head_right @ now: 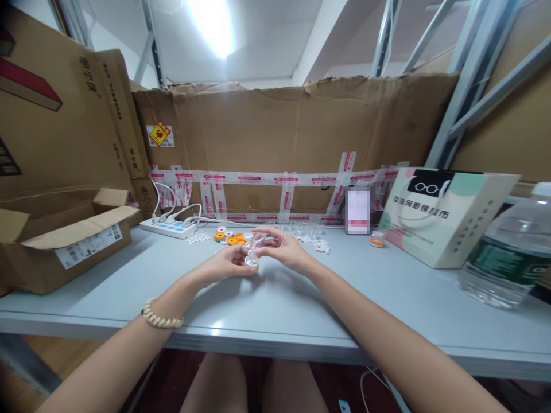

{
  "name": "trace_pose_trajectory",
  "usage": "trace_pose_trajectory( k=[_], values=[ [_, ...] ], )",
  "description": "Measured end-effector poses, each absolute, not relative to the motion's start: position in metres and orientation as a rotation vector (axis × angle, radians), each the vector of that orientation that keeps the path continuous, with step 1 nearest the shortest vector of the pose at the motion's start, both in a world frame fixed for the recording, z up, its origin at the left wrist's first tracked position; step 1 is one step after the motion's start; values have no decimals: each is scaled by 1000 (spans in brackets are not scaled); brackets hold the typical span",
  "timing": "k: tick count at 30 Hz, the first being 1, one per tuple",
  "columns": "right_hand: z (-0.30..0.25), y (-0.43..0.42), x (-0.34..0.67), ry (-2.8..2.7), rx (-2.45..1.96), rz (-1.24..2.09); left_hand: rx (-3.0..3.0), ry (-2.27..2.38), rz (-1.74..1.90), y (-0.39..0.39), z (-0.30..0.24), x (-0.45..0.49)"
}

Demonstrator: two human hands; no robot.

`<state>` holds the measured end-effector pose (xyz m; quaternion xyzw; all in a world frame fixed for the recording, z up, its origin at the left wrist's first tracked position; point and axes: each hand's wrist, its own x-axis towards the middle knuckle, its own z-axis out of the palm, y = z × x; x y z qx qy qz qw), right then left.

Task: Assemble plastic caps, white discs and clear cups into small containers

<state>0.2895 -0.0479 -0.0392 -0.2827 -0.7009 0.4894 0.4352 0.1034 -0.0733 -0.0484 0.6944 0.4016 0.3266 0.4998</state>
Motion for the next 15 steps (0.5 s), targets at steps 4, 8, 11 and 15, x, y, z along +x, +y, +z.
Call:
trace_pose_trajectory(
  k=[4, 8, 11, 15],
  values=[
    [-40, -51, 290, -1788, -705, 1219, 1631, 948, 797, -73, -49, 103],
    [-45, -49, 293, -1842, -679, 1216, 1598, 921, 810, -73, -48, 104],
    [-49, -49, 292, -1872, -687, 1170, 1586, 903, 812, -74, -46, 105],
    [-51, -50, 291, -1905, -687, 1120, 1574, 899, 815, -76, -42, 105]
  ],
)
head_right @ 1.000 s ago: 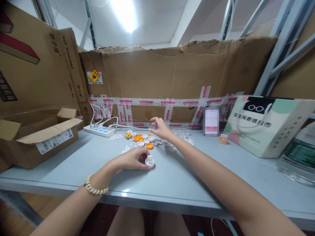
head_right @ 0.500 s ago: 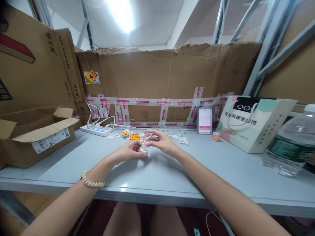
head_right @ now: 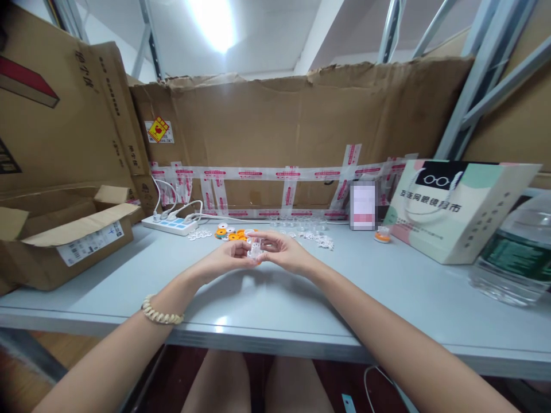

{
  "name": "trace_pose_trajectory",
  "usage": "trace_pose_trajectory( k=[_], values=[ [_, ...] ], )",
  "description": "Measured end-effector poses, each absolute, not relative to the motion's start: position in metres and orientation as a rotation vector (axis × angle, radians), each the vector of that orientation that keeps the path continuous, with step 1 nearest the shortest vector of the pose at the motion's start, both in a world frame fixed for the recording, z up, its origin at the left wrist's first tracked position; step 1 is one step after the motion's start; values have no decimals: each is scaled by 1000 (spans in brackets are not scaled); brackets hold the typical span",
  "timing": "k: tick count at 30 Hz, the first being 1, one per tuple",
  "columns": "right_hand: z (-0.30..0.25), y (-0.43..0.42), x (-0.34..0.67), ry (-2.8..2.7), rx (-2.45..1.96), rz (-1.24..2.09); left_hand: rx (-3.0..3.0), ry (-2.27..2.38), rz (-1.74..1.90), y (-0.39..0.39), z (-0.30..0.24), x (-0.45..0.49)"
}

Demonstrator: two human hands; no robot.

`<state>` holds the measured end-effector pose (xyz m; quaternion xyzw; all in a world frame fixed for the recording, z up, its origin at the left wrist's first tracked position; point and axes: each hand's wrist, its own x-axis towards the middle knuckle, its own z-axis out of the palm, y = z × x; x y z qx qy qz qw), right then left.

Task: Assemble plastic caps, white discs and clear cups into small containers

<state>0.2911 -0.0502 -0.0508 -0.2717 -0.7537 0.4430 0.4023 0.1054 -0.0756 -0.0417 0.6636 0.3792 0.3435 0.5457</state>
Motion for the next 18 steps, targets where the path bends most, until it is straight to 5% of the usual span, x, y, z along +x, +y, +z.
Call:
trace_pose_trajectory(
  k=[18],
  values=[
    [-32, -67, 295, -1881, -612, 1079, 1519, 883, 1020, -98, -32, 105]
  ],
)
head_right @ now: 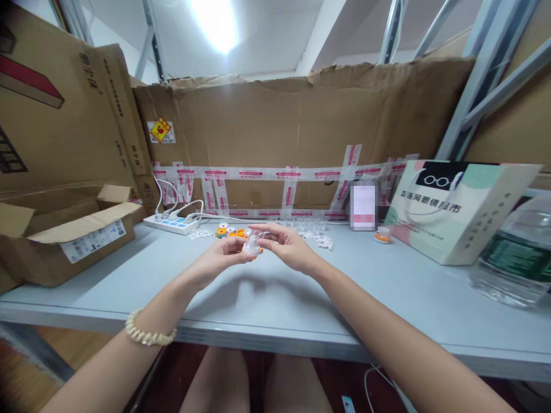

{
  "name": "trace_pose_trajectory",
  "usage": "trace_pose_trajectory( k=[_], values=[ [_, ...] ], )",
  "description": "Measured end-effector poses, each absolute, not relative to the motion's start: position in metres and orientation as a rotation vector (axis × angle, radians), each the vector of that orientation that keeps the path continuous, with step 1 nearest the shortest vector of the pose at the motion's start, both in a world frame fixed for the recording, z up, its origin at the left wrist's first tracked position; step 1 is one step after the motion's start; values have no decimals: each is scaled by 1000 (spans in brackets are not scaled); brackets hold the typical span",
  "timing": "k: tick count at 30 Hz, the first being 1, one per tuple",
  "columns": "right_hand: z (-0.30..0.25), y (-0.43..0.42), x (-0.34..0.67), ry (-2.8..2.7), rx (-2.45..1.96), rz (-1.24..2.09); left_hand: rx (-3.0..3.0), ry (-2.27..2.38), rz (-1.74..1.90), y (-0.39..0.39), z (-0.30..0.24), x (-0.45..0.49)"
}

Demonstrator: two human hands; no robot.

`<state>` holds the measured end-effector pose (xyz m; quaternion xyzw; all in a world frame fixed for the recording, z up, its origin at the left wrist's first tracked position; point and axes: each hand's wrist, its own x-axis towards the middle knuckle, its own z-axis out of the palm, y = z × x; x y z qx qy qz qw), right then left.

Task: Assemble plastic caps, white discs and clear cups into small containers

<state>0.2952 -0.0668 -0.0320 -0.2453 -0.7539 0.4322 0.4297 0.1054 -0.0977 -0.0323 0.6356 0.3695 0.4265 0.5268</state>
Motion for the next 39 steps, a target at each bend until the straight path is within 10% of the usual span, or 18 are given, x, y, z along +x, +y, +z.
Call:
trace_pose_trajectory(
  k=[39],
  values=[
    [-39, -87, 286, -1905, -333, 1083, 1118, 850, 1564, -145, -70, 134]
  ],
)
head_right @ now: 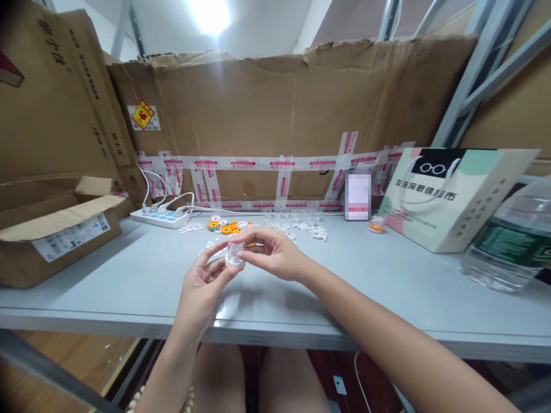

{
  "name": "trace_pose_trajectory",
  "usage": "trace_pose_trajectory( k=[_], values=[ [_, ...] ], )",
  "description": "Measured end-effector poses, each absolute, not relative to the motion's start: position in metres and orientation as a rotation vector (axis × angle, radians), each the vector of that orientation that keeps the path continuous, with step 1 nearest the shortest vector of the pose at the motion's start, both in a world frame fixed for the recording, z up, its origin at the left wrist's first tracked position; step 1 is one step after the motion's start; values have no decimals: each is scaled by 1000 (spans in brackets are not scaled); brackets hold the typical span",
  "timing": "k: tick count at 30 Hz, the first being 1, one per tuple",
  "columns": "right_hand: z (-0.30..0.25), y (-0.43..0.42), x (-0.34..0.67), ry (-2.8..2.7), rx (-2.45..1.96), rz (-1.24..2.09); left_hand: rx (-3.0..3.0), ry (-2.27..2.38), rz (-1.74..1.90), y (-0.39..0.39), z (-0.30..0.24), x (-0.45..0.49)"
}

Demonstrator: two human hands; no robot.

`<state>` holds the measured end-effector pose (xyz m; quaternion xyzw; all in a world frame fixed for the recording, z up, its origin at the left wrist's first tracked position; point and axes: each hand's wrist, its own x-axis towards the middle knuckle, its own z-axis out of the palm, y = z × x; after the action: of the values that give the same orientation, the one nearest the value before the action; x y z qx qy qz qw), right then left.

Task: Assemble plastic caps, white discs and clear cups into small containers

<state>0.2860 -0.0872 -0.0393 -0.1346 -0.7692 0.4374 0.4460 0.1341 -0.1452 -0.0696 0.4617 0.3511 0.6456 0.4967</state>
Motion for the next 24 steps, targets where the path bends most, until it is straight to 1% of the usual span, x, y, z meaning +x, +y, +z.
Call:
trace_pose_trajectory(
  k=[5, 8, 12, 17, 21, 24],
  values=[
    [-39, -91, 282, -1876, -317, 1036, 1167, 847, 1630, -146, -71, 135],
    [-40, -91, 278, -1840, -387, 1027, 1136, 823, 1584, -145, -70, 133],
    [-40, -91, 275, -1757, -499, 1096, 998, 701, 1454, -145, -66, 130],
    [-37, -94, 274, -1750, -524, 1205, 882, 629, 1348, -147, -61, 127],
    [-36, -96, 274, -1740, -488, 1311, 808, 590, 1326, -147, -62, 126],
    [-39, -94, 273, -1685, -514, 1327, 781, 566, 1315, -146, -62, 125]
  ],
)
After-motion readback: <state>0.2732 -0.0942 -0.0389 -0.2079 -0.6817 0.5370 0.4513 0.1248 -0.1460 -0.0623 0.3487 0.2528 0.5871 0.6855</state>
